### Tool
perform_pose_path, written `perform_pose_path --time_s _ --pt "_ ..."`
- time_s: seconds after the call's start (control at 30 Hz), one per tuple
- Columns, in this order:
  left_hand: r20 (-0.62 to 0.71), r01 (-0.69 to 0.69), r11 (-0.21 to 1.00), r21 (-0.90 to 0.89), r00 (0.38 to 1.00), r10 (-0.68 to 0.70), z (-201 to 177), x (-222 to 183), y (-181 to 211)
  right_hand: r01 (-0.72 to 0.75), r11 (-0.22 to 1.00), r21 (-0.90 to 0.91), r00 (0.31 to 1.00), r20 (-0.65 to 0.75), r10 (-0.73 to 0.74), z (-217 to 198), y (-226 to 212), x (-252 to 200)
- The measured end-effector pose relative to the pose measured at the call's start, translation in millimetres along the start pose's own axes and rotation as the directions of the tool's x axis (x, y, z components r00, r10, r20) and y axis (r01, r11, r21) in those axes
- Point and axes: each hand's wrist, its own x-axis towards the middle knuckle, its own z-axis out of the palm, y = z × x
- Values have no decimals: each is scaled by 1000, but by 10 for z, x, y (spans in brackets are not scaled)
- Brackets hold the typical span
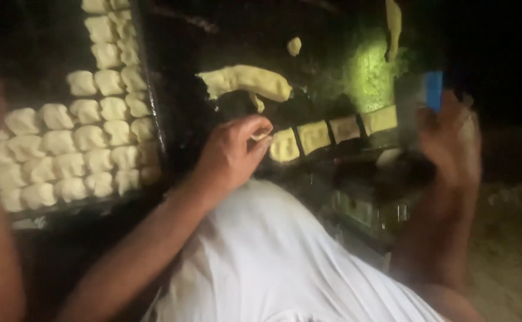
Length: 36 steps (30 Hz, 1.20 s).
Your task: Shaping small pieces of bread dough and placing them into a baking tray.
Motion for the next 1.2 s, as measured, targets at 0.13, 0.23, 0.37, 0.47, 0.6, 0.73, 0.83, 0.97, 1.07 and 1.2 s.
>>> perform_pose_path --time_s 0.13,0.23,0.37,0.47,0.6,0.73,0.83,0.97,1.07,1.2 --pt "62 49 998 48 997 -52 201 84 -7 -87 987 -135 996 -5 87 30 548 64" --pt "88 53 998 41 994 -56 417 145 -138 -158 984 86 986 -47 162 -538 154 118" --pt "87 -8 999 31 996 5 544 307 -88 -30 977 -210 999 -21 26 -146 1016 399" --pt "164 10 991 135 986 -32 602 272 -87 -143 962 -234 990 -25 141 37 1335 466" --pt "206 -52 977 207 979 8 620 342 9 -246 934 -258 969 -72 235 -263 1278 468" --pt "281 -90 952 293 960 5 708 279 -94 -154 970 186 987 -11 159 -542 368 656" --pt "265 -292 899 326 941 210 662 211 -80 -39 942 335 999 12 37 -76 -85 1089" --pt "273 -270 873 407 948 166 519 111 50 195 947 256 969 -199 -145 63 -628 999" --pt "269 -19 987 158 963 -24 335 -3 146 354 908 224 903 -336 -269 83 -1019 634" --pt "130 281 935 -217 958 -257 164 -119 125 161 537 828 872 136 -470 205 -1549 70"
